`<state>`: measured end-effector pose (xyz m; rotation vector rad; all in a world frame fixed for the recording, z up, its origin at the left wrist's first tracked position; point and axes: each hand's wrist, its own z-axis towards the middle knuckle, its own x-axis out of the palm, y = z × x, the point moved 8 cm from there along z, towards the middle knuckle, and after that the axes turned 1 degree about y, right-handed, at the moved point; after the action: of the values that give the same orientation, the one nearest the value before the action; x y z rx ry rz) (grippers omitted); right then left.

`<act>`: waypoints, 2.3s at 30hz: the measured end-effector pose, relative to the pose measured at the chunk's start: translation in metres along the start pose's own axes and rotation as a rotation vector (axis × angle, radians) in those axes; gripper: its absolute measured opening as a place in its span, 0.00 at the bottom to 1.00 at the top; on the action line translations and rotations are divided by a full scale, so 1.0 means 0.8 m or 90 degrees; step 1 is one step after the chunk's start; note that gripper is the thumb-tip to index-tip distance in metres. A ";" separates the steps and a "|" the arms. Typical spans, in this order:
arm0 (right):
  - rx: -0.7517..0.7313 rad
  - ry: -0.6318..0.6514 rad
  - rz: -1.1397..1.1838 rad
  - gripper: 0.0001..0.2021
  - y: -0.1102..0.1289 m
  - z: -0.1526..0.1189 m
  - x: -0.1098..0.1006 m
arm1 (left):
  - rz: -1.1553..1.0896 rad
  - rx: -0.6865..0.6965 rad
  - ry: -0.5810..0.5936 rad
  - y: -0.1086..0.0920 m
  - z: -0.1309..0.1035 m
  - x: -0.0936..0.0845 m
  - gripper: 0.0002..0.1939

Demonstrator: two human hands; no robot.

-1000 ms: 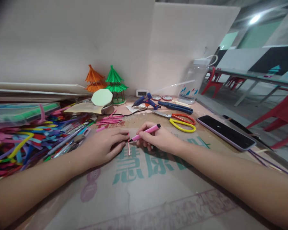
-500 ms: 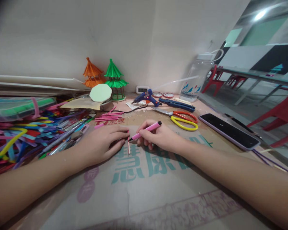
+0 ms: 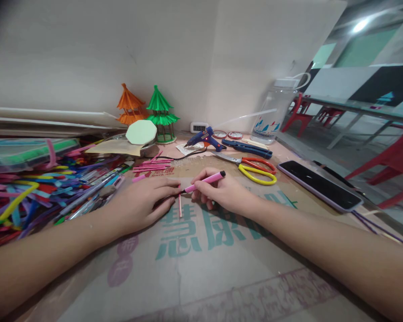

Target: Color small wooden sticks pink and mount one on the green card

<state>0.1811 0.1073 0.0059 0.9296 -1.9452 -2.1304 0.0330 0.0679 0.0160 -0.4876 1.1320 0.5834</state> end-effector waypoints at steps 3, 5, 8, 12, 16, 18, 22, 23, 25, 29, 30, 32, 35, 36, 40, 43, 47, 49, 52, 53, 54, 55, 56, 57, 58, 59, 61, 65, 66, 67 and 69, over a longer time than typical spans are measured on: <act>0.000 0.008 0.002 0.14 0.001 -0.001 0.001 | 0.000 0.000 -0.003 0.000 0.000 0.000 0.17; -0.005 0.016 0.004 0.14 0.002 -0.002 0.003 | -0.002 -0.003 -0.002 0.001 0.000 0.000 0.18; -0.013 0.027 0.009 0.13 0.002 -0.002 0.005 | -0.008 -0.004 -0.005 0.001 0.000 0.001 0.18; -0.005 0.020 0.012 0.13 0.001 -0.001 0.004 | -0.016 -0.002 -0.009 0.001 -0.001 0.001 0.17; 0.002 0.025 0.014 0.14 0.001 -0.001 0.005 | -0.020 -0.010 -0.001 0.003 -0.003 0.003 0.17; 0.005 0.034 0.022 0.14 0.001 -0.002 0.006 | -0.026 -0.017 -0.004 0.004 -0.003 0.004 0.17; 0.001 0.044 0.030 0.14 0.000 -0.002 0.009 | -0.029 -0.024 -0.007 0.004 -0.003 0.003 0.17; -0.001 0.040 0.031 0.14 0.000 -0.002 0.008 | -0.029 -0.023 -0.006 0.004 -0.002 0.003 0.17; -0.003 0.029 0.033 0.15 0.000 -0.001 0.006 | -0.029 -0.022 -0.004 0.003 -0.002 0.003 0.17; -0.003 0.036 0.029 0.14 0.001 -0.003 0.006 | -0.026 -0.028 0.000 0.005 -0.003 0.004 0.18; -0.002 0.043 0.026 0.14 0.001 -0.003 0.007 | -0.024 -0.028 0.001 0.005 -0.003 0.004 0.18; 0.002 0.055 0.021 0.14 0.000 -0.005 0.007 | -0.018 -0.023 0.001 0.004 -0.003 0.004 0.18; 0.001 0.067 0.024 0.15 -0.002 -0.005 0.009 | -0.011 -0.011 -0.001 0.002 -0.002 0.003 0.18; -0.001 0.063 0.024 0.15 -0.002 -0.005 0.009 | -0.009 -0.008 -0.003 0.002 -0.001 0.002 0.18; -0.010 0.025 0.019 0.14 0.000 -0.002 0.004 | -0.003 0.001 -0.008 0.001 0.000 0.001 0.18; -0.013 0.029 0.025 0.13 -0.001 -0.002 0.004 | -0.005 0.005 -0.012 0.001 0.000 0.001 0.18; -0.016 0.066 0.041 0.13 -0.001 -0.003 0.008 | -0.003 0.012 -0.020 0.000 -0.002 0.000 0.18; -0.015 0.077 0.044 0.13 0.000 -0.004 0.010 | -0.002 0.015 -0.021 -0.001 -0.002 0.000 0.18; -0.012 0.060 0.042 0.13 0.001 -0.003 0.008 | -0.006 0.010 -0.019 0.000 -0.002 0.000 0.18; -0.010 0.051 0.040 0.13 0.000 -0.003 0.007 | -0.008 0.008 -0.018 0.001 -0.002 0.000 0.18; -0.008 0.042 0.038 0.12 0.000 -0.003 0.006 | -0.010 0.005 -0.016 0.001 -0.002 0.000 0.18; -0.008 0.038 0.036 0.12 0.000 -0.002 0.005 | -0.010 0.003 -0.014 0.002 -0.002 0.001 0.18; -0.008 0.038 0.034 0.12 -0.001 -0.002 0.005 | -0.010 0.003 -0.013 0.002 -0.002 0.001 0.18; -0.008 0.041 0.033 0.12 -0.001 -0.002 0.006 | -0.010 0.003 -0.012 0.002 -0.002 0.001 0.18; -0.007 0.045 0.031 0.12 -0.001 -0.002 0.006 | -0.008 0.002 -0.012 0.002 -0.002 0.001 0.18; -0.007 0.048 0.032 0.11 -0.002 -0.003 0.006 | -0.007 0.002 -0.013 0.002 -0.002 0.001 0.17; -0.006 0.051 0.037 0.11 -0.001 -0.003 0.006 | -0.003 0.003 -0.014 0.002 -0.002 0.001 0.17; -0.005 0.053 0.040 0.11 0.000 -0.003 0.006 | 0.008 0.012 -0.022 0.001 -0.002 0.001 0.17; -0.005 0.057 0.041 0.12 0.000 -0.003 0.007 | 0.010 0.014 -0.024 0.001 -0.002 0.000 0.17; -0.005 0.062 0.042 0.12 -0.001 -0.003 0.007 | 0.011 0.015 -0.026 0.001 -0.002 0.000 0.17; -0.007 0.072 0.047 0.13 -0.001 -0.004 0.008 | 0.012 0.016 -0.026 0.001 -0.002 0.000 0.17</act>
<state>0.1772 0.1018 0.0030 0.9403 -1.8825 -2.0008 0.0312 0.0675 0.0152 -0.4425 1.1043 0.5920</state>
